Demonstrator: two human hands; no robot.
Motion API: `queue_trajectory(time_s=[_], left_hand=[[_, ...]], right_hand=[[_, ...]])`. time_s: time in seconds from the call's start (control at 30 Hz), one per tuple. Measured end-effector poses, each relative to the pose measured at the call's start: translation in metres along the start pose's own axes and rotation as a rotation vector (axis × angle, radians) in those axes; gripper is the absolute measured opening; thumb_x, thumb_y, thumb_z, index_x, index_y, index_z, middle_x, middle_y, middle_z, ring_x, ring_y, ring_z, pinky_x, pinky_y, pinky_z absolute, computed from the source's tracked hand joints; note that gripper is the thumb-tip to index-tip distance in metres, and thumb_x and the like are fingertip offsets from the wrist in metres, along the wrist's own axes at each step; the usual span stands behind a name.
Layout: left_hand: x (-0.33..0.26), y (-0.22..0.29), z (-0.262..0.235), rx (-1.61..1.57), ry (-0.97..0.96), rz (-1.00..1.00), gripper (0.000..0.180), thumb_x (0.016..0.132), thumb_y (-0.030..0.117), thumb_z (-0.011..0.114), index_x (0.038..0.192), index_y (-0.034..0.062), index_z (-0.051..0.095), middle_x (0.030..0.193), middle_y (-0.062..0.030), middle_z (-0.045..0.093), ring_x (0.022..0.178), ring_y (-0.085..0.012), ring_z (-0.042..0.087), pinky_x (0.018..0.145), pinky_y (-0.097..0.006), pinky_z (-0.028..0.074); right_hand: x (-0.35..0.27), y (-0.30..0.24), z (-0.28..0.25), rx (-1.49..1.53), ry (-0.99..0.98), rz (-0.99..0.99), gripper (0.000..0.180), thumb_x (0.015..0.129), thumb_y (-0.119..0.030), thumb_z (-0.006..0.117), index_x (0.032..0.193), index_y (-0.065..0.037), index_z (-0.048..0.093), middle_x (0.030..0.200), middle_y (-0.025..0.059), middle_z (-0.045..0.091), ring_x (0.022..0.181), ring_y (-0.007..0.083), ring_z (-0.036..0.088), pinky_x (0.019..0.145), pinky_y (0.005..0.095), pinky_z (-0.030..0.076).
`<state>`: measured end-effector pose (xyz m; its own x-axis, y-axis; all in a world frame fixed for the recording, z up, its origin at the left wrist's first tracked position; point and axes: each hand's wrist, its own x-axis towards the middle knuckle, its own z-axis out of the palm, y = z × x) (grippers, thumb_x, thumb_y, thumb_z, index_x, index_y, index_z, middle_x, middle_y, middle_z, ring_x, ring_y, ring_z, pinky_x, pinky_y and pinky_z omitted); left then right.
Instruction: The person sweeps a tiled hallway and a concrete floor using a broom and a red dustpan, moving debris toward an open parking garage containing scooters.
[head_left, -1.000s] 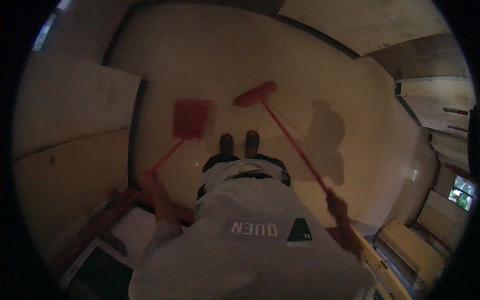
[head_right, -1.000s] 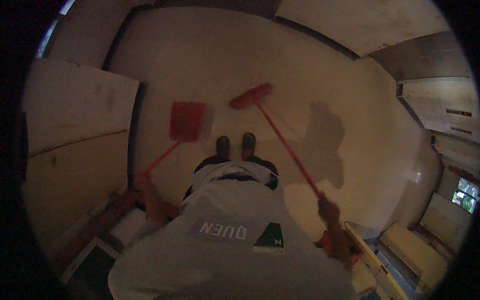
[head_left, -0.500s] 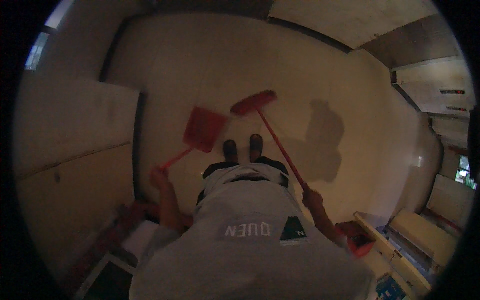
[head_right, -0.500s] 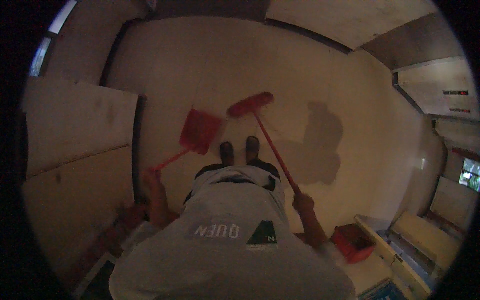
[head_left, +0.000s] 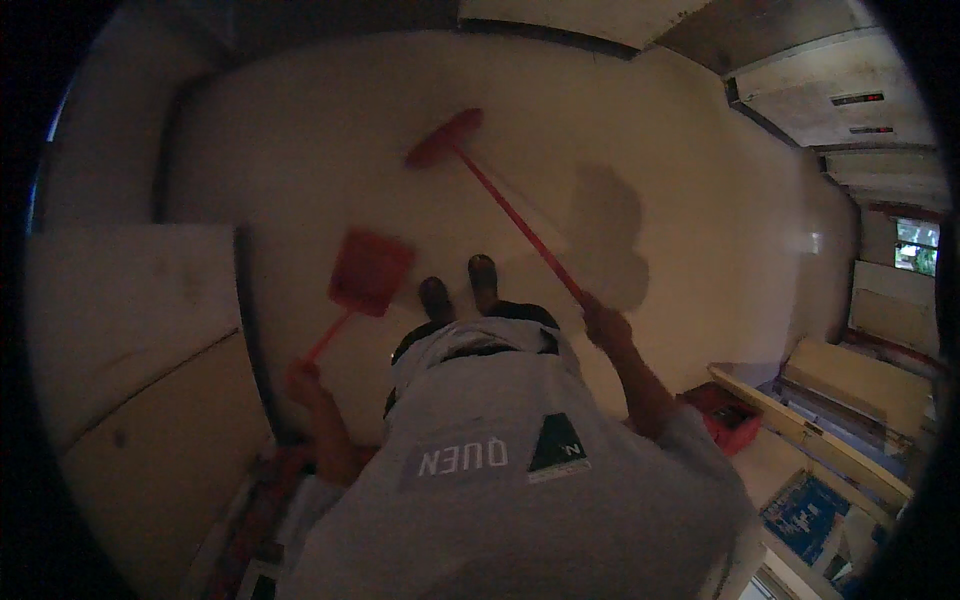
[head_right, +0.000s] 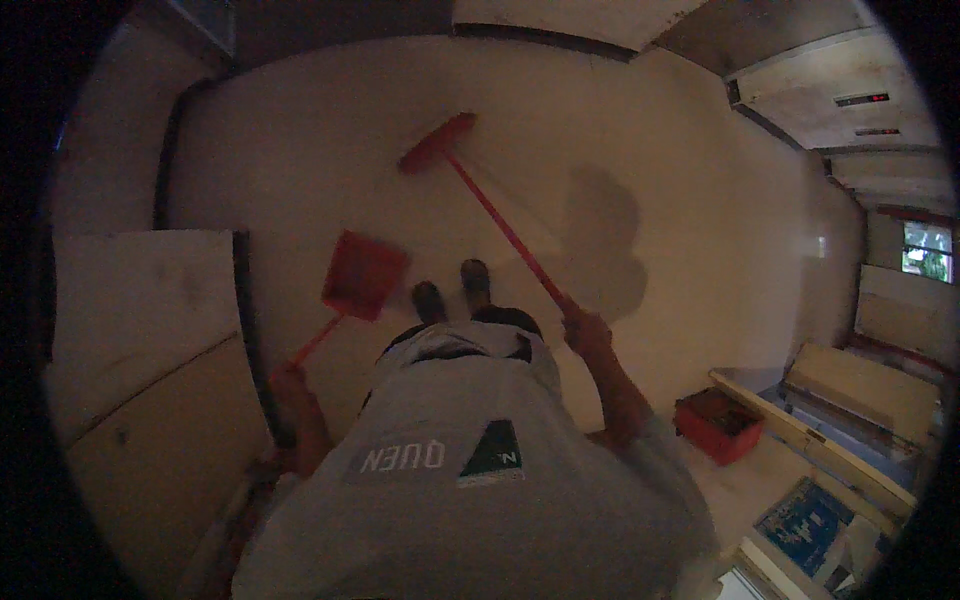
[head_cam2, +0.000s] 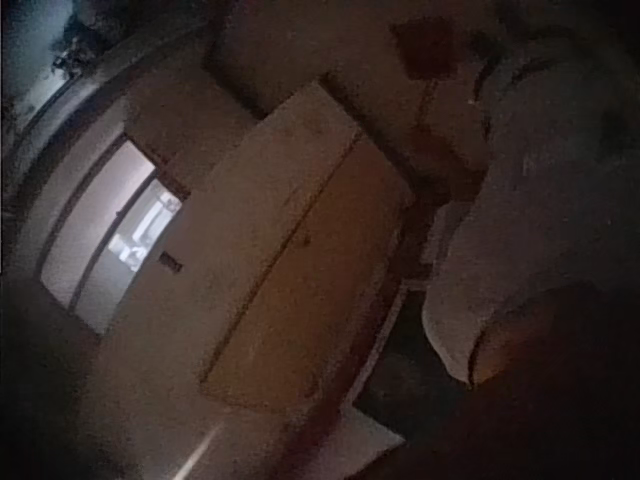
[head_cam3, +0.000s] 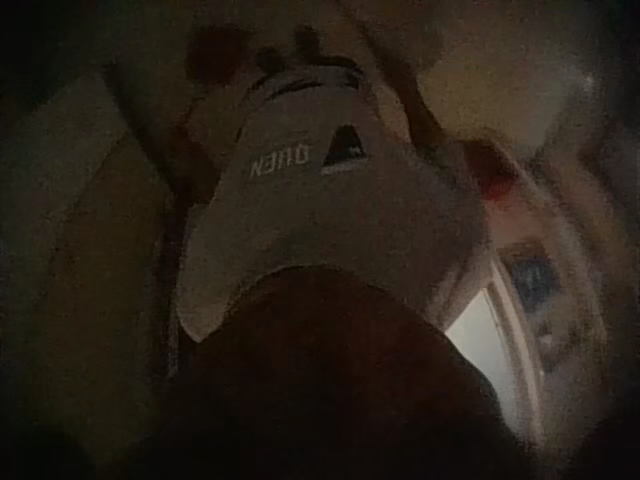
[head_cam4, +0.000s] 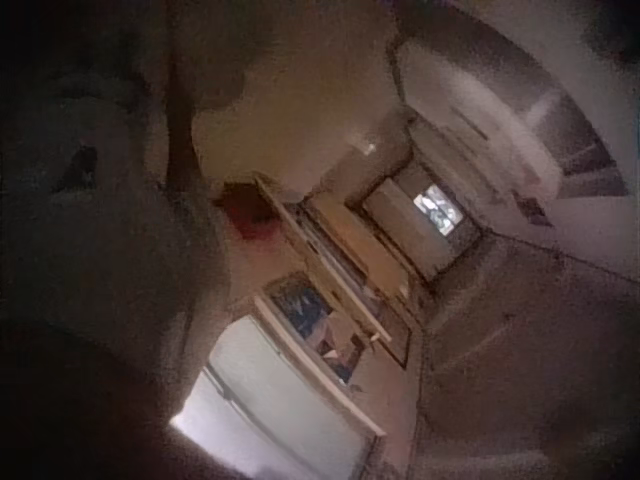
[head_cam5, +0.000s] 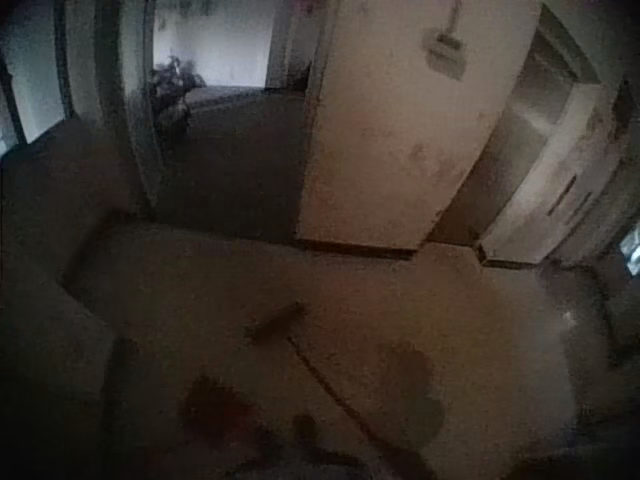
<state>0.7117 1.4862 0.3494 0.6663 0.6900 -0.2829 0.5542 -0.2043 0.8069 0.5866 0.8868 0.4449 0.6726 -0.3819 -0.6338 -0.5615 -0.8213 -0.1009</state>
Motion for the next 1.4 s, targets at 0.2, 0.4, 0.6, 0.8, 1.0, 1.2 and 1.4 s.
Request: queue_trajectory(time_s=[0.2,0.4,0.6,0.8,1.0,1.2,1.4], left_hand=[[0.01,-0.015,0.017,0.117,-0.114,0.215,0.01,0.081,0.012,0.059,0.075,0.0048,0.058,0.074,-0.0021,0.055,0.062,-0.013,0.051,0.048,-0.03,0.044],[0.025,-0.009,0.049,0.372,-0.104,0.208,0.007,0.081,0.009,0.057,0.075,0.0046,0.056,0.076,-0.0019,0.055,0.061,-0.014,0.051,0.049,-0.028,0.046],[-0.032,0.032,0.089,-0.125,-0.05,-0.178,0.013,0.081,0.013,0.056,0.072,0.0042,0.059,0.07,-0.0054,0.056,0.059,-0.0146,0.055,0.052,-0.032,0.049],[-0.057,0.016,0.099,0.429,-0.003,0.519,0.02,0.078,0.022,0.064,0.071,0.0039,0.062,0.069,-0.0063,0.061,0.059,-0.0184,0.057,0.053,-0.035,0.048],[-0.127,0.076,0.138,0.426,-0.076,0.316,0.02,0.081,0.022,0.062,0.08,0.0018,0.06,0.079,-0.0104,0.061,0.069,-0.0242,0.06,0.057,-0.039,0.05],[-0.157,0.079,0.158,-0.207,-0.09,0.229,0.018,0.083,0.019,0.058,0.086,0.0005,0.057,0.09,-0.0131,0.056,0.079,-0.0288,0.059,0.063,-0.041,0.052],[-0.166,0.097,0.167,0.753,-0.088,0.559,0.029,0.073,0.021,0.072,0.092,0.0032,0.061,0.09,-0.0132,0.061,0.082,-0.0303,0.062,0.069,-0.041,0.053]], right_hand=[[-0.171,0.116,0.07,-0.006,-0.137,0.058,0.047,0.091,-0.029,0.049,0.136,-0.021,0.04,0.114,0.0116,0.061,0.086,0.0331,0.064,0.071,0.0448,0.052],[-0.173,0.09,0.061,0.049,-0.226,0.194,0.041,0.089,-0.025,0.05,0.128,-0.015,0.046,0.106,0.0159,0.063,0.087,0.0365,0.063,0.074,0.0472,0.05],[-0.059,0.113,0.065,0.109,-0.106,0.228,0.036,0.088,-0.022,0.049,0.123,-0.012,0.048,0.103,0.0179,0.063,0.092,0.039,0.061,0.077,0.0492,0.049],[0.154,0.104,-0.041,0.17,0.068,-0.02,0.033,0.09,-0.024,0.043,0.118,-0.01,0.053,0.103,0.0164,0.064,0.095,0.0383,0.06,0.079,0.0495,0.048],[0.19,0.168,-0.121,0.056,0.249,-0.059,0.031,0.09,-0.03,0.045,0.11,-0.011,0.059,0.096,0.0168,0.065,0.09,0.0376,0.062,0.076,0.0485,0.049],[0.079,0.346,-0.101,-0.019,0.055,0.043,0.039,0.091,-0.028,0.049,0.129,-0.021,0.049,0.118,0.0088,0.06,0.106,0.0326,0.057,0.086,0.0435,0.047],[-0.021,0.442,-0.086,-0.147,-0.158,0.206,0.043,0.09,-0.026,0.049,0.132,-0.024,0.044,0.114,0.0056,0.062,0.097,0.0304,0.061,0.081,0.0453,0.05]])
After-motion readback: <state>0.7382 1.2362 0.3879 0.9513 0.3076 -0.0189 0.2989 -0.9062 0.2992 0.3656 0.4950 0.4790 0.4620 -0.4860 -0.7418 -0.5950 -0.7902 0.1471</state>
